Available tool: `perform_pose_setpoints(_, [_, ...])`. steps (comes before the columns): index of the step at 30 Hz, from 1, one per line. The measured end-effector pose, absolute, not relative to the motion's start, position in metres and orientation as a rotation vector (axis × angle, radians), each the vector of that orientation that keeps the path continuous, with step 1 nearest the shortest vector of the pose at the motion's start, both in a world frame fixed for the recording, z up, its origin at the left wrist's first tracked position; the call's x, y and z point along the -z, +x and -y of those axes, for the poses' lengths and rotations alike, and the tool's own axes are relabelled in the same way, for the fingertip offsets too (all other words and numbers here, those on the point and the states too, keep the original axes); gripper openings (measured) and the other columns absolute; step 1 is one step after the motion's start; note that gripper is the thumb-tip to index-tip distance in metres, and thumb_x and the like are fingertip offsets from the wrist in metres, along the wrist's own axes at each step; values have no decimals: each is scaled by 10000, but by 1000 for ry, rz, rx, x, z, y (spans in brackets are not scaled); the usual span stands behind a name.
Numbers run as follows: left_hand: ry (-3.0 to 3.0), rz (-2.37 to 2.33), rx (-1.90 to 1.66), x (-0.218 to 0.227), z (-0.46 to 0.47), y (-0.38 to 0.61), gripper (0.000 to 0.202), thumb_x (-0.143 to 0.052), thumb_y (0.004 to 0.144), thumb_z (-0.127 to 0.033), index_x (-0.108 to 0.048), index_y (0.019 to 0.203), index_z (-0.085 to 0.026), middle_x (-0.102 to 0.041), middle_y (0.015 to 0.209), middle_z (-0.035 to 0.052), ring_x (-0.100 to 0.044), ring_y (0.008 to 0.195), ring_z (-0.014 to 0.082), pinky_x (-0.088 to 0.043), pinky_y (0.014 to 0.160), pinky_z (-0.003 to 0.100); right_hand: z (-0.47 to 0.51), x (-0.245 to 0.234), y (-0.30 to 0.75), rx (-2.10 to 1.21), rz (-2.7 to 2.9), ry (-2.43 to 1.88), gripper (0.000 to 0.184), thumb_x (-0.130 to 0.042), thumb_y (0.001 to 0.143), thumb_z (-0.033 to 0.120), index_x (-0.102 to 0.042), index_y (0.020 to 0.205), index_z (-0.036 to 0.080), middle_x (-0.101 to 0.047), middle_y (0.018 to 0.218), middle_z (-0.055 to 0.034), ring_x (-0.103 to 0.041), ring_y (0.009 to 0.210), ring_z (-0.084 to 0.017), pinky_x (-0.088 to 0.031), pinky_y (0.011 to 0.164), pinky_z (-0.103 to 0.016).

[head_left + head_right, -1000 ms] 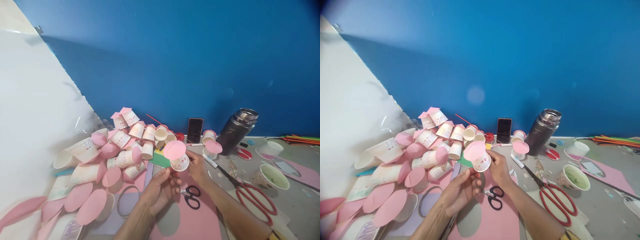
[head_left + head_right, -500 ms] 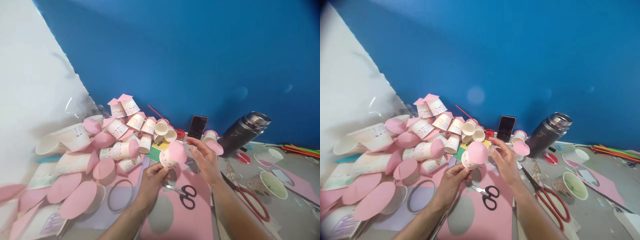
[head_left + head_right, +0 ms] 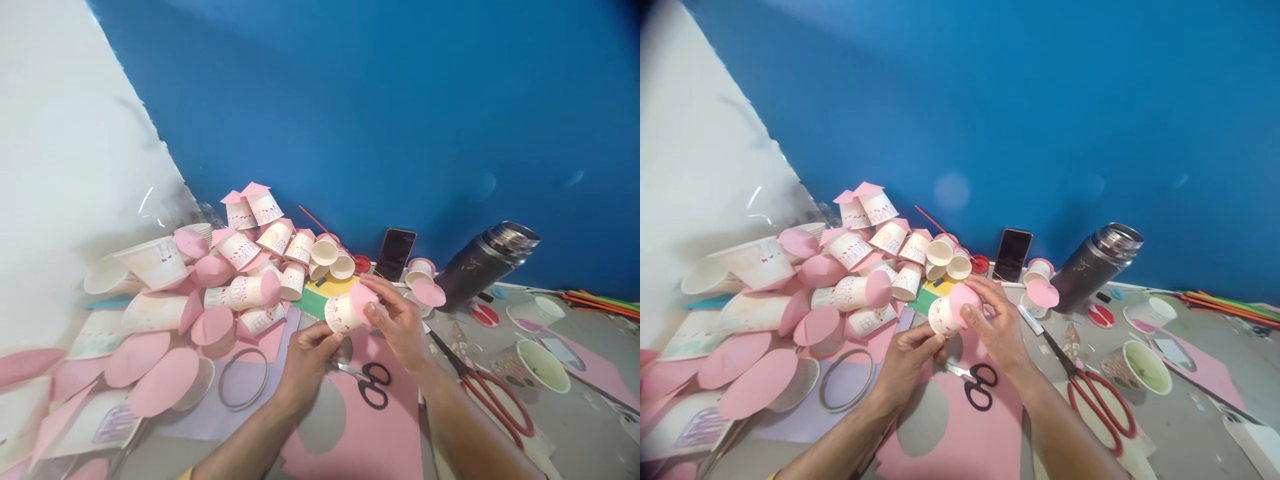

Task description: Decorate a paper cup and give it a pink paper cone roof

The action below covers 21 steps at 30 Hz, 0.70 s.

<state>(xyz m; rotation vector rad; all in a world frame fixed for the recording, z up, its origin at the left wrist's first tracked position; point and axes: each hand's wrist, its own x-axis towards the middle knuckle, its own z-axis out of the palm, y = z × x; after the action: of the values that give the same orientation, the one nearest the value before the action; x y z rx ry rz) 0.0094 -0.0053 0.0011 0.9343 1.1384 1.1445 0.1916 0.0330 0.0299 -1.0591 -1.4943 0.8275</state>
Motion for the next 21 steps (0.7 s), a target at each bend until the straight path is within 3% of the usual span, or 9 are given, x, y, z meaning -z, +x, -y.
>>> perform_pose_setpoints(4, [931, -1136, -1142, -1, 5, 10, 325, -801, 736, -475, -768, 683, -156, -583, 611, 12, -497, 615, 139, -403, 623, 281, -31, -33, 191, -742, 1528, -1091, 490, -756, 895, 550, -738, 1321, 308, -637, 1503, -96, -566, 1408, -340, -495, 1138, -509])
perform_pose_setpoints(9, [978, -1116, -1169, -1, 7, 12, 338, -797, 746, -447, -716, 587, -159, -581, 642, 18, -504, 618, 136, -389, 607, 279, -30, -33, 187, -631, 1596, -1118, 408, -778, 883, 472, -780, 1241, 276, -674, 1453, -109, -594, 1380, -329, -458, 1183, -526])
perform_pose_setpoints(12, [928, -1092, -1162, 2, 6, 13, 347, -834, 735, -453, -724, 610, -148, -588, 628, 17, -501, 609, 127, -386, 605, 270, -31, -32, 187, -669, 1568, -1129, 404, -768, 892, 488, -784, 1234, 274, -683, 1439, -109, -605, 1368, -329, -454, 1186, -524])
perform_pose_setpoints(16, [679, -935, -1059, 4, 4, 12, 436, -911, 687, -523, -719, 700, -132, -621, 612, 25, -509, 573, 110, -381, 577, 243, -33, -32, 196, -807, 1488, -1076, 504, -697, 939, 585, -718, 1359, 307, -631, 1513, -94, -583, 1391, -334, -502, 1132, -502])
perform_pose_setpoints(21, [450, -754, -969, 5, 3, 10, 481, -1004, 601, -470, -700, 736, -122, -640, 663, 24, -556, 591, 93, -418, 587, 213, -38, -32, 204, -862, 1468, -1006, 402, -718, 955, 531, -753, 1301, 330, -633, 1508, -83, -534, 1445, -322, -476, 1158, -505])
